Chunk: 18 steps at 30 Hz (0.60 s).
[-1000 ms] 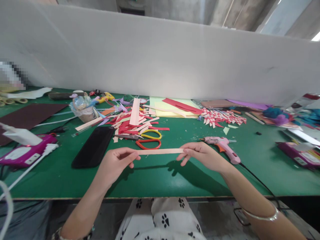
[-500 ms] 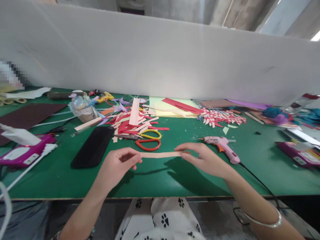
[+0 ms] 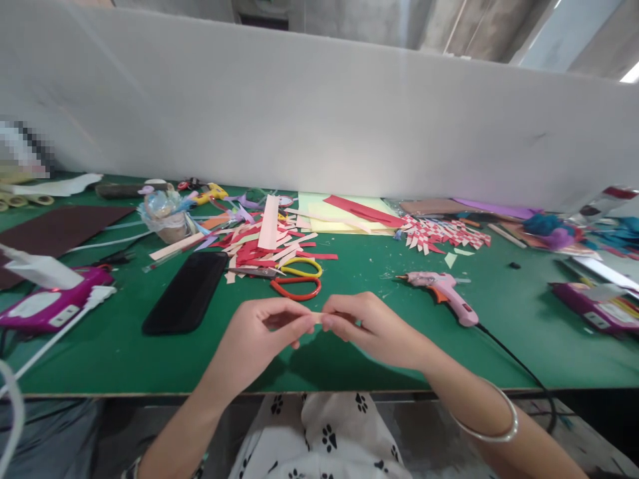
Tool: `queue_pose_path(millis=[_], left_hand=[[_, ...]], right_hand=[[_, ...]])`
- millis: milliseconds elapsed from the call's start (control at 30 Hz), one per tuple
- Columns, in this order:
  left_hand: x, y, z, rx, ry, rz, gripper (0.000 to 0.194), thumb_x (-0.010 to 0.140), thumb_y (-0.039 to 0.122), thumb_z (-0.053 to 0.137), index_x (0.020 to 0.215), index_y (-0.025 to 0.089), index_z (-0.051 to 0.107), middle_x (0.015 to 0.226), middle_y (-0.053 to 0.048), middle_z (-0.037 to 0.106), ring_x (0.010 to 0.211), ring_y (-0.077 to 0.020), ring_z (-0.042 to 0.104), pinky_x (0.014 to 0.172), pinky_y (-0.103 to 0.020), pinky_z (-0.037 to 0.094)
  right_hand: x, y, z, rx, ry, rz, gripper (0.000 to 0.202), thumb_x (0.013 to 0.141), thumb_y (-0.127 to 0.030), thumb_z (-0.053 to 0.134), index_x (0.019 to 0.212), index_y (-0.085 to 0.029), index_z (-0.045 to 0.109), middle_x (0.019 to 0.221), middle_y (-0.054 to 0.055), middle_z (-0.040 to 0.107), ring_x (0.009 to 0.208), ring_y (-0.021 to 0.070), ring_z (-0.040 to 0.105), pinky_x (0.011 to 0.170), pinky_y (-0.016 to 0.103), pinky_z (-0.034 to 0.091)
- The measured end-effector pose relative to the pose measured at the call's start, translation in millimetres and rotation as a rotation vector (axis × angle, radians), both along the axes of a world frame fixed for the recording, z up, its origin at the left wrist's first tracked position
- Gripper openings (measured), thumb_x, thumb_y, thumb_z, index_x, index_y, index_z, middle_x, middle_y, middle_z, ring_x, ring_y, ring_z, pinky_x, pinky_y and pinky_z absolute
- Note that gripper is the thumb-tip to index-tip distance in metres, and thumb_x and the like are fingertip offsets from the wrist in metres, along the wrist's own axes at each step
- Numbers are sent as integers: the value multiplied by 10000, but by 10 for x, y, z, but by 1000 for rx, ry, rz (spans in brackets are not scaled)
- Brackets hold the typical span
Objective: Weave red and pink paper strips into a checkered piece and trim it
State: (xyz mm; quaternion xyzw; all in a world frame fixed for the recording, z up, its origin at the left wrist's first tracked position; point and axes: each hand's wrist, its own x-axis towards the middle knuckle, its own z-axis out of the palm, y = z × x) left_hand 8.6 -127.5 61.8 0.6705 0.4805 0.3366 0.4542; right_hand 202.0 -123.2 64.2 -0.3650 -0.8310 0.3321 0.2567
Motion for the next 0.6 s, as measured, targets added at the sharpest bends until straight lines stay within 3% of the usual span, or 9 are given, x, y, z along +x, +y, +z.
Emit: queue_pose_path(millis=[300,600], left_hand=[[-38,7,16,-113,-10,-77,214,712,382,635,774,201,730,712,-26,709,476,-111,555,481,-205,484],[-44,18,20,-47,7,-78,242,770,397,570,759,215,730,694,-19,699,466,-108,562,466,-197,470]], right_hand=[[10,8,11,-57,22,26,274,911,-317,401,787,-164,593,553,-49,431,496,62,355,485,170,287],[11,4,21,-66,-10,23,273,905,-319,403,823,-169,616,561,-37,498,496,65,411,493,172,316]])
